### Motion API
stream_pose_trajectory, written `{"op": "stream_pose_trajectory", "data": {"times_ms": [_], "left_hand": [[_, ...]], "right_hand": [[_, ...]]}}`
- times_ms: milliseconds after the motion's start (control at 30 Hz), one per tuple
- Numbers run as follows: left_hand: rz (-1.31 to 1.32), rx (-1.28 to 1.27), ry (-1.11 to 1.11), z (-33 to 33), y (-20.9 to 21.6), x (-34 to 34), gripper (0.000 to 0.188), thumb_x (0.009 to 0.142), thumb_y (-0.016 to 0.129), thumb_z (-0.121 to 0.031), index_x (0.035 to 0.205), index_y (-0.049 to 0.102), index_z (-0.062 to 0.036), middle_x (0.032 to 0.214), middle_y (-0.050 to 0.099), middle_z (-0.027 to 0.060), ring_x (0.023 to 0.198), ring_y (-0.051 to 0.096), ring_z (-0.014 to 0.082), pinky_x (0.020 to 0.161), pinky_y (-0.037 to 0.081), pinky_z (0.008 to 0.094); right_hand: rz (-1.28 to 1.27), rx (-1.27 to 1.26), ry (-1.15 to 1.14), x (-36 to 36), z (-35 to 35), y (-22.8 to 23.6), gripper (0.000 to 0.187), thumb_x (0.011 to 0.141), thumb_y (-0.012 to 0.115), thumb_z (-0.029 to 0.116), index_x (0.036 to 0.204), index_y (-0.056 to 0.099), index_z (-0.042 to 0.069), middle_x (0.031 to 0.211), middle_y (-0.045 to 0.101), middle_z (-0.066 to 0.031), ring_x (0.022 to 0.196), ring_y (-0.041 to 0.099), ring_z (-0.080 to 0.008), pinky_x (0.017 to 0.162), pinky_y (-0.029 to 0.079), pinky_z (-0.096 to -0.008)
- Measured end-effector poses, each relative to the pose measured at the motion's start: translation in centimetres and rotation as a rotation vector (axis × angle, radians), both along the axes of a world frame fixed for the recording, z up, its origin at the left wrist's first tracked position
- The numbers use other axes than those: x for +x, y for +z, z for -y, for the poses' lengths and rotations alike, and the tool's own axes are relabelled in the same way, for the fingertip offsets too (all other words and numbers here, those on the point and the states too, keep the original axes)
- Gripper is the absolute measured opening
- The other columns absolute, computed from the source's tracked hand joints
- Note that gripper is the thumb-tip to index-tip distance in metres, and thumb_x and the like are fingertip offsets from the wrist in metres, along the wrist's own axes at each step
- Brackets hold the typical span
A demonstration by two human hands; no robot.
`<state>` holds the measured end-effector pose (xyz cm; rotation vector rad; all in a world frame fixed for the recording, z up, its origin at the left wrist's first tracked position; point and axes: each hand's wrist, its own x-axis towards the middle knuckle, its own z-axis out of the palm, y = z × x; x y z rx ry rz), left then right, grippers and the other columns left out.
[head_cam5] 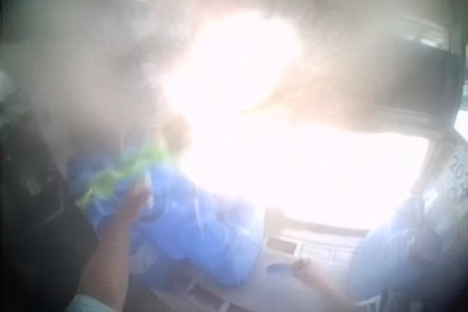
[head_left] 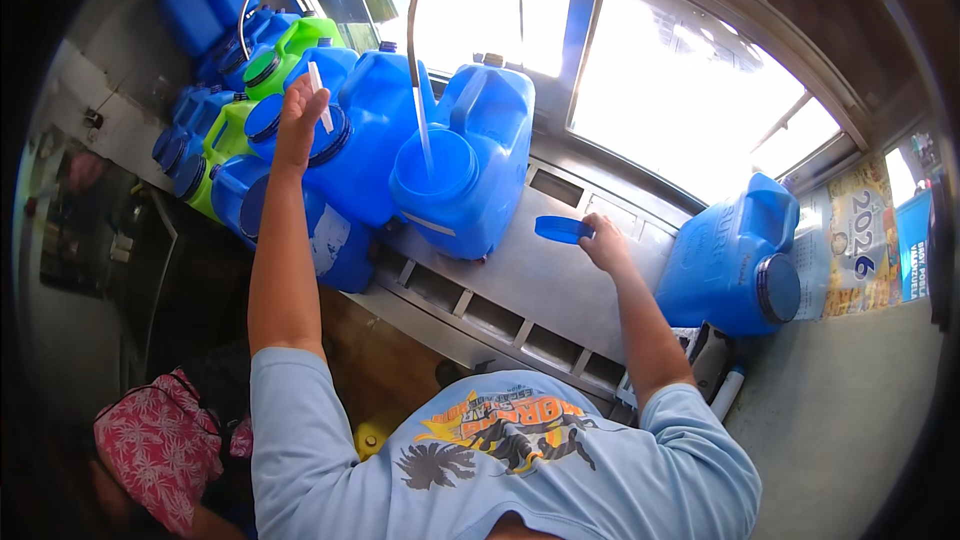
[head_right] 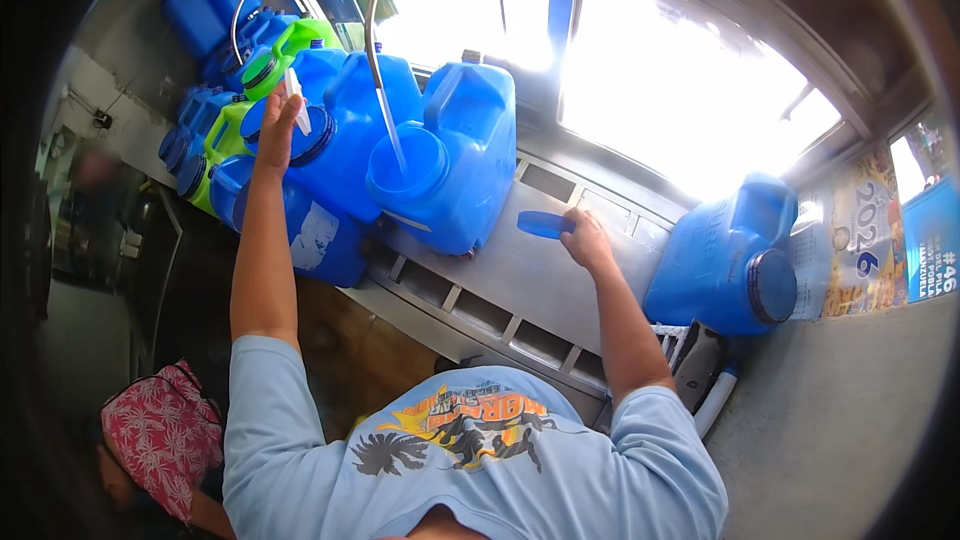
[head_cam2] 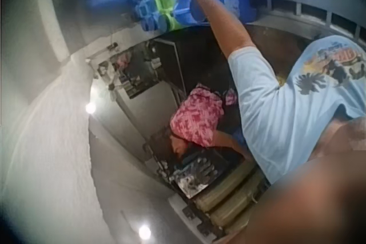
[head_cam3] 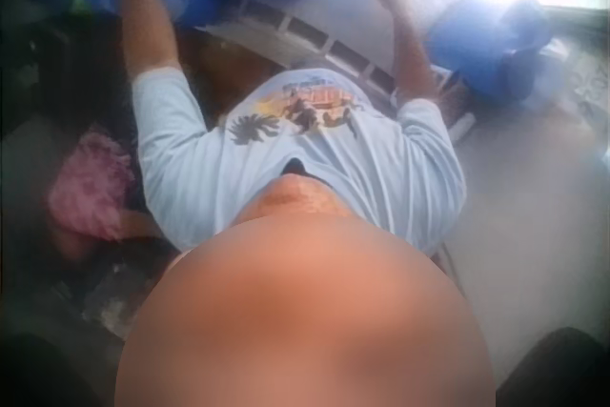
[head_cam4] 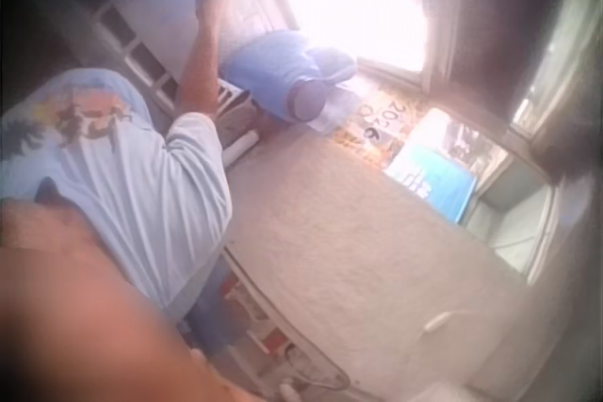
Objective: The person fills several blue plastic jerrycans with water from a dispenser tap, then seals each with a cap and applies a heat-seal using a handheld device. The person moves the filled jerrycans to the floor and repeats the process for additional containers.
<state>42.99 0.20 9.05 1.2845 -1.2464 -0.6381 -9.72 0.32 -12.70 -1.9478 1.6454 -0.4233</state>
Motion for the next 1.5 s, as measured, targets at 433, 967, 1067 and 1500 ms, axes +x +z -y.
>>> {"op": "stream_pose_trajectory", "data": {"times_ms": [433,967,1067,1500], "left_hand": [[-0.153,-0.031,0.279,7.3,-6.4,5.0,0.084,0.094,0.059,-0.067,0.147,0.045,-0.0036,0.133,0.055,0.0144,0.124,0.054,0.0240,0.111,0.039,0.0404],[0.013,0.014,0.351,7.2,-6.2,4.1,0.080,0.097,0.054,-0.067,0.142,0.051,-0.0013,0.125,0.060,0.0125,0.115,0.057,0.0214,0.102,0.044,0.0349],[0.028,0.008,0.349,7.0,-6.1,3.9,0.079,0.097,0.054,-0.067,0.140,0.053,-0.0010,0.123,0.061,0.0118,0.113,0.058,0.0209,0.100,0.044,0.0338],[-0.059,-0.024,0.304,7.0,-6.5,4.7,0.079,0.098,0.048,-0.069,0.138,0.055,0.0000,0.118,0.062,0.0117,0.108,0.059,0.0202,0.098,0.045,0.0335]], "right_hand": [[-0.217,-0.198,-0.198,-2.3,-9.8,-13.2,0.029,0.072,0.084,0.016,0.098,0.072,0.010,0.110,0.067,-0.0091,0.113,0.061,-0.0327,0.094,0.050,-0.0477],[-0.413,-0.004,-0.007,-2.6,-13.5,-19.1,0.024,0.092,0.056,0.019,0.106,0.075,0.013,0.132,0.058,-0.0149,0.132,0.048,-0.0341,0.107,0.038,-0.0480],[-0.462,0.040,0.011,-2.4,-13.5,-18.8,0.025,0.093,0.055,0.018,0.108,0.075,0.013,0.132,0.058,-0.0143,0.132,0.047,-0.0337,0.108,0.036,-0.0492],[-0.466,0.135,0.021,-1.8,-12.3,-18.9,0.028,0.093,0.052,0.017,0.114,0.072,0.013,0.147,0.052,-0.0155,0.139,0.044,-0.0337,0.111,0.035,-0.0510]]}}
